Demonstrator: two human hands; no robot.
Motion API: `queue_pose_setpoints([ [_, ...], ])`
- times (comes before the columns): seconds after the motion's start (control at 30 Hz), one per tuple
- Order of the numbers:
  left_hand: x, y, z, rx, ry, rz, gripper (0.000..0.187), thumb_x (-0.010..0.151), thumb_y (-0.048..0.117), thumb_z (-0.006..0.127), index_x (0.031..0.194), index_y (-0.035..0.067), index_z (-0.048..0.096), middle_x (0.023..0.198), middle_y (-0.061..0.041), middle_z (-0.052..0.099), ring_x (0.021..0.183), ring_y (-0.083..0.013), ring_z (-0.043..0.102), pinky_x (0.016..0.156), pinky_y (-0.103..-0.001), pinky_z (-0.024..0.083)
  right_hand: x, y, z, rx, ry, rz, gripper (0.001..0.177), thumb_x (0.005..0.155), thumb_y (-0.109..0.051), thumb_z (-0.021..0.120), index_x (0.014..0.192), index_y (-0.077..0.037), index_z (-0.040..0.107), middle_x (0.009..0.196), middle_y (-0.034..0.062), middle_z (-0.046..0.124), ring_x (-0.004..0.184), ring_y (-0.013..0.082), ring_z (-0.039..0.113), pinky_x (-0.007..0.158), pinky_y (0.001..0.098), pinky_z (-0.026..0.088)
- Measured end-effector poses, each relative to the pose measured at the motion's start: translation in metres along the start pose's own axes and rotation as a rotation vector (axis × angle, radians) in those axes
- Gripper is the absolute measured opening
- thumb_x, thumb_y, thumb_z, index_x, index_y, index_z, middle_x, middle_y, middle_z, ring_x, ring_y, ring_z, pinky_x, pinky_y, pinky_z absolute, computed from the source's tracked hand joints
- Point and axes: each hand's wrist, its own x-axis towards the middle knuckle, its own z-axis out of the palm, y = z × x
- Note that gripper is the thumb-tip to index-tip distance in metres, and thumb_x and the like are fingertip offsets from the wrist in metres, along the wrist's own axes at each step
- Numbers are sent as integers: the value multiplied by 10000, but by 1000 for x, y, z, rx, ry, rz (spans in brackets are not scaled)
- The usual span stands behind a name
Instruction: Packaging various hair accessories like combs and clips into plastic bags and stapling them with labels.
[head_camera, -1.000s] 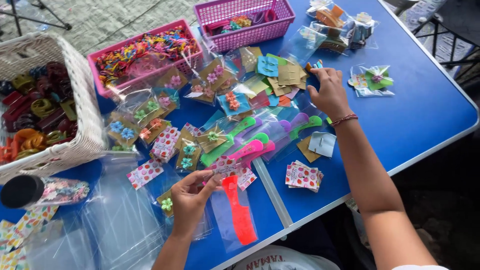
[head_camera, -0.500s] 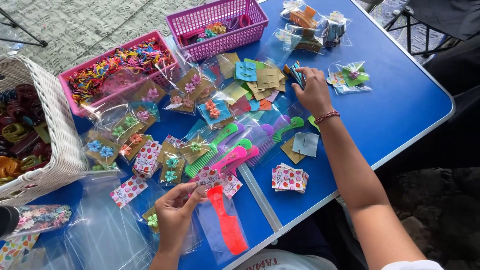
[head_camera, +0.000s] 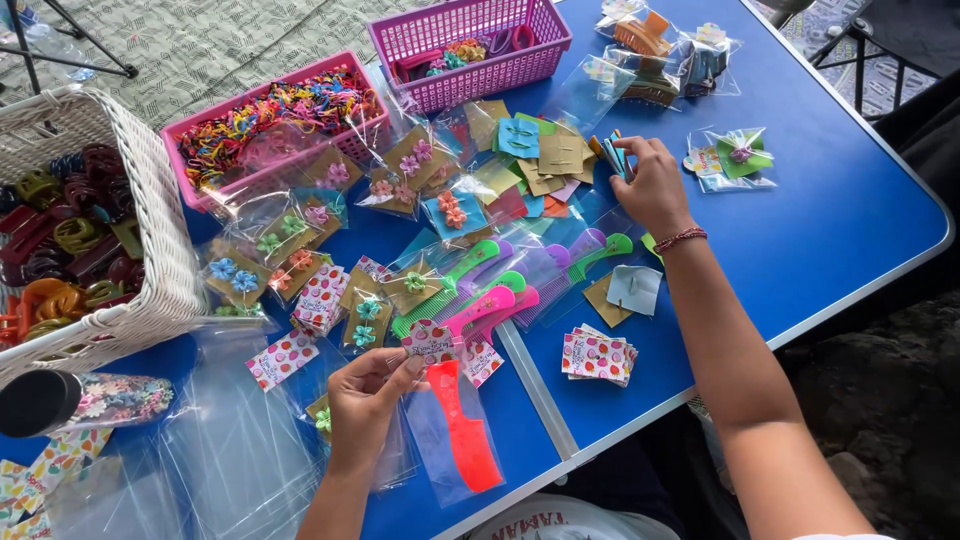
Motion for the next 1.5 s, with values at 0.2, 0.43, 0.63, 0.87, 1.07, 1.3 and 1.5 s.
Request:
queue_pose_setpoints([
  [0.2,10,-16,-15,-314,-41,-22,188,839,147,822,969,16,786,948,-148,770,910,-284,760,623,-354,643,-5,-9,-15,-5,-69,61,581,827,-40,719,1395,-72,598,1196,156,572,1036,276,622,773,379,574],
  [0.43,20,-52,-47,-820,-176,-18,127,918,101,796,990,41,710,1050,-148,781,966,-274,770,721,-333,638,-6,-13,-9,-112,106,-161,475,864,-41,736,1333,-51,661,1202,174,590,1129,371,550,998,516,449],
  [0.63,23,-59,-49,-871,-143,-76,172,880,201,849,1008,124,764,1021,-81,780,935,-272,748,752,-322,614,-21,-64,-5,82,-163,-232,161,1003,-129,710,1139,-57,758,1030,106,732,842,210,692,728,358,584],
  [0.87,28,-87,-56,-865,-68,-60,187,888,251,756,1056,181,711,1093,-62,768,963,-243,741,719,-340,632,-32,-86,-20,217,-425,-70,170,972,-94,715,1101,-5,780,885,220,745,804,362,683,800,474,551],
  [1.07,30,-89,-58,-880,-69,-71,209,880,229,770,1072,173,709,1130,-72,770,1010,-272,747,745,-370,634,-36,-119,-44,185,-610,17,212,974,-90,681,1101,51,774,919,279,751,857,395,695,830,513,560],
  [1.3,30,-89,-60,-924,-89,-90,194,884,169,768,1068,159,710,1174,-89,763,1013,-269,745,735,-345,630,-45,-129,-32,211,-838,-34,227,953,-167,703,1119,-45,798,943,171,802,856,302,757,787,446,606],
  [1.5,28,-88,-62,-885,-81,-117,245,886,212,764,1114,162,692,1223,-86,746,1094,-296,717,760,-373,619,-36,-121,-59,213,-681,-18,236,975,-86,661,1163,13,766,971,245,762,840,359,720,763,467,585],
])
